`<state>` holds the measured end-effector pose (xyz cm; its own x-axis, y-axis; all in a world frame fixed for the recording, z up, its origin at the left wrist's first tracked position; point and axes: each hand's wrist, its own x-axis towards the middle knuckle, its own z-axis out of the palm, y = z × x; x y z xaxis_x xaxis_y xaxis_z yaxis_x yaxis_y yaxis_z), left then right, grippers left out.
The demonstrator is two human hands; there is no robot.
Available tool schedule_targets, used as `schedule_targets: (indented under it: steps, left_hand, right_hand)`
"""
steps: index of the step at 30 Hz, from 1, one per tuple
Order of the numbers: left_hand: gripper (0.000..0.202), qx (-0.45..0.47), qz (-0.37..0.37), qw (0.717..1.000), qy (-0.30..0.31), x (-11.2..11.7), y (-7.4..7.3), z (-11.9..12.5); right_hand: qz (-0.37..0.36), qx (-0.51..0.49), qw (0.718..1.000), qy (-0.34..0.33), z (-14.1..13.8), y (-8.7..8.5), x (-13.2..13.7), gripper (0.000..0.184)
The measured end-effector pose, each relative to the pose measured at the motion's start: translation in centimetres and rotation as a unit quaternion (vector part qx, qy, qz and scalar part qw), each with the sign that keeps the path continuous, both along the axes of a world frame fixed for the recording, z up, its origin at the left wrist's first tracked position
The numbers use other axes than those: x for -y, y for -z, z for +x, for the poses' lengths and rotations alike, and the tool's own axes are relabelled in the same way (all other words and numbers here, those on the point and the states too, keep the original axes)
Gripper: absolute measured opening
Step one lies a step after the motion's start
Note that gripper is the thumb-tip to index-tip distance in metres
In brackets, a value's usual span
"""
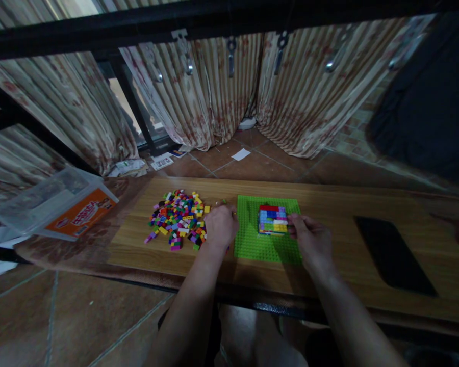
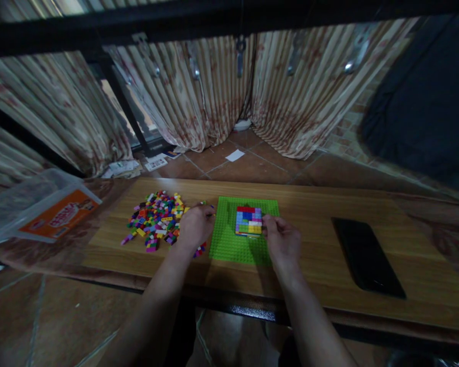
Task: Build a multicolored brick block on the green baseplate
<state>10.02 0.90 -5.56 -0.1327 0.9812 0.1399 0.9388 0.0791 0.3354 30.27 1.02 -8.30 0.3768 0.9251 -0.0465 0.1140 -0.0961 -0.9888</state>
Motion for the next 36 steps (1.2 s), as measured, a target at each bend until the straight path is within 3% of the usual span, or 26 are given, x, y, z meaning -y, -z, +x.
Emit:
schedule_targets:
  steps: [7,18,21,24,30,34,36]
  left_hand:
    - [0.029,-0.062,-0.005,0.998,-0.025,-0.4,0.6,1.7]
    - [0.029,-0.109,-0.028,0.994,0.005,-0.1,0.2,0.9]
    - [0.027,-0.086,-0.002,0.996,0.012,-0.1,-0.1,1.2]
    - [0.024,-0.025,0.03,0.999,0.013,-0.1,-0.4,1.7]
    - [0.021,0.151,0.019,0.988,0.002,-0.6,-0.3,1.4]
    - [0.014,0.386,0.025,0.922,0.018,-1.2,0.2,0.8]
    - [0.011,0.462,0.028,0.886,0.015,-1.2,0.2,0.8]
  right_hand:
    - [-0.003,-0.01,1.0,-0.009,0.1,0.0,-0.1,0.034]
    - [0.012,-0.033,0.999,-0.007,0.4,-0.7,-0.1,0.039]
    - [0.011,-0.038,0.999,-0.006,0.3,-1.0,-0.1,0.038]
    - [0.011,-0.046,0.999,0.001,0.3,-1.2,-0.1,0.035]
    - [0.019,-0.054,0.998,-0.006,0.5,-0.8,-0.1,0.033]
    - [0.019,-0.053,0.998,-0.008,0.7,-0.6,-0.1,0.034]
    - [0.024,-0.052,0.998,-0.013,0.6,-0.5,-0.2,0.034]
